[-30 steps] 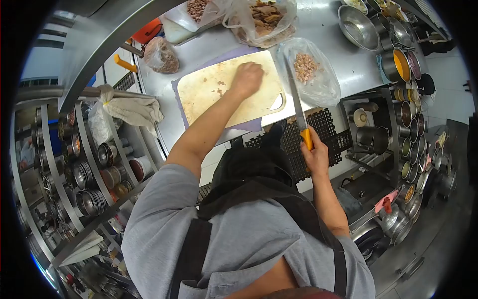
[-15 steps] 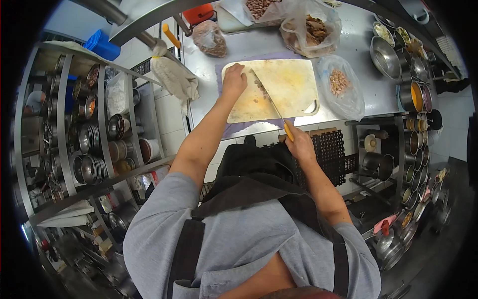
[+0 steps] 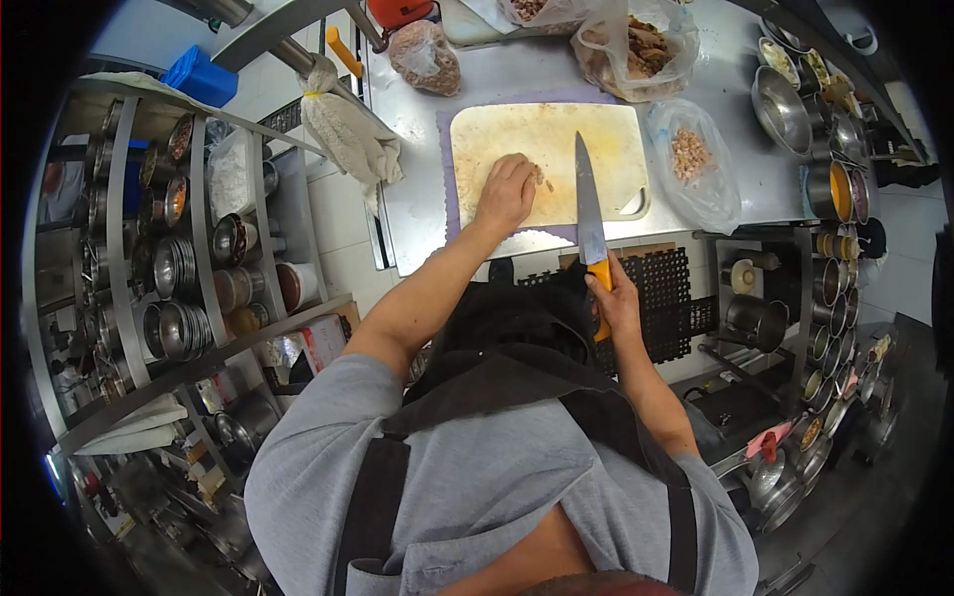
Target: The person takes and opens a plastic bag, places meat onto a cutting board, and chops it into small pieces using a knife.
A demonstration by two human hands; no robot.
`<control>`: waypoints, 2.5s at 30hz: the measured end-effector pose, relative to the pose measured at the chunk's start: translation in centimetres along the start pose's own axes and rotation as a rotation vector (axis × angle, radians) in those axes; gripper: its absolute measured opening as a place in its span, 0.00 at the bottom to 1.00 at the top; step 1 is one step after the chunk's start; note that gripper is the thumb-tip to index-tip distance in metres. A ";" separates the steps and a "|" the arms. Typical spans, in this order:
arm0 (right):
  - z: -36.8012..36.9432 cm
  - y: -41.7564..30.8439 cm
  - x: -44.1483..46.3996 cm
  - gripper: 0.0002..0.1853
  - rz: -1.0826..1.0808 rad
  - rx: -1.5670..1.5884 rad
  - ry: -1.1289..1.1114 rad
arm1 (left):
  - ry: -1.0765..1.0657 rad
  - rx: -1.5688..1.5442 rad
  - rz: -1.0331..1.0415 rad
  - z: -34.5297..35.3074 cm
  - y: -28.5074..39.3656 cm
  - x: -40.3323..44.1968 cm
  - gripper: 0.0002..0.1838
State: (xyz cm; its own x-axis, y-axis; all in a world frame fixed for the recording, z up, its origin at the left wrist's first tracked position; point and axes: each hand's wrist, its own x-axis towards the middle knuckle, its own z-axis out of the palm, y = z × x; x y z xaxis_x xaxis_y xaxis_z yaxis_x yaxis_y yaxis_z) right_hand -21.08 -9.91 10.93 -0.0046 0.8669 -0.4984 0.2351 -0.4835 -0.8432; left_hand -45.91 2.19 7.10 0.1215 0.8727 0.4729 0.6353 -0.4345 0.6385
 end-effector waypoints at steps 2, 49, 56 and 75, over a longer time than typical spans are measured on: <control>1.1 -0.4 0.7 0.32 0.018 0.035 -0.036 | 0.115 0.085 -0.048 0.6 -0.4 0.2 0.14; -26.7 -4.5 4.3 0.25 -0.390 -0.315 0.067 | -0.675 0.987 0.001 15.3 -1.9 38.8 0.14; -25.7 -4.3 4.8 0.24 -0.392 -0.430 -0.089 | -0.300 -0.205 -0.735 6.7 5.9 30.6 0.12; -6.1 -6.0 11.1 0.24 -0.705 -0.731 -0.321 | -0.124 0.291 -0.381 -0.5 5.8 -0.6 0.19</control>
State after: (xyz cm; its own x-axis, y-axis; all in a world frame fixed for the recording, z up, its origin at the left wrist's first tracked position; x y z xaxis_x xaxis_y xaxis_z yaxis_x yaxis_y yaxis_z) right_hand -16.60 3.34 11.65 -0.5982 0.7987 -0.0645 0.6052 0.3976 -0.6896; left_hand -42.71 -0.96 10.78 -0.0821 0.9850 0.1517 0.8365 -0.0146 0.5477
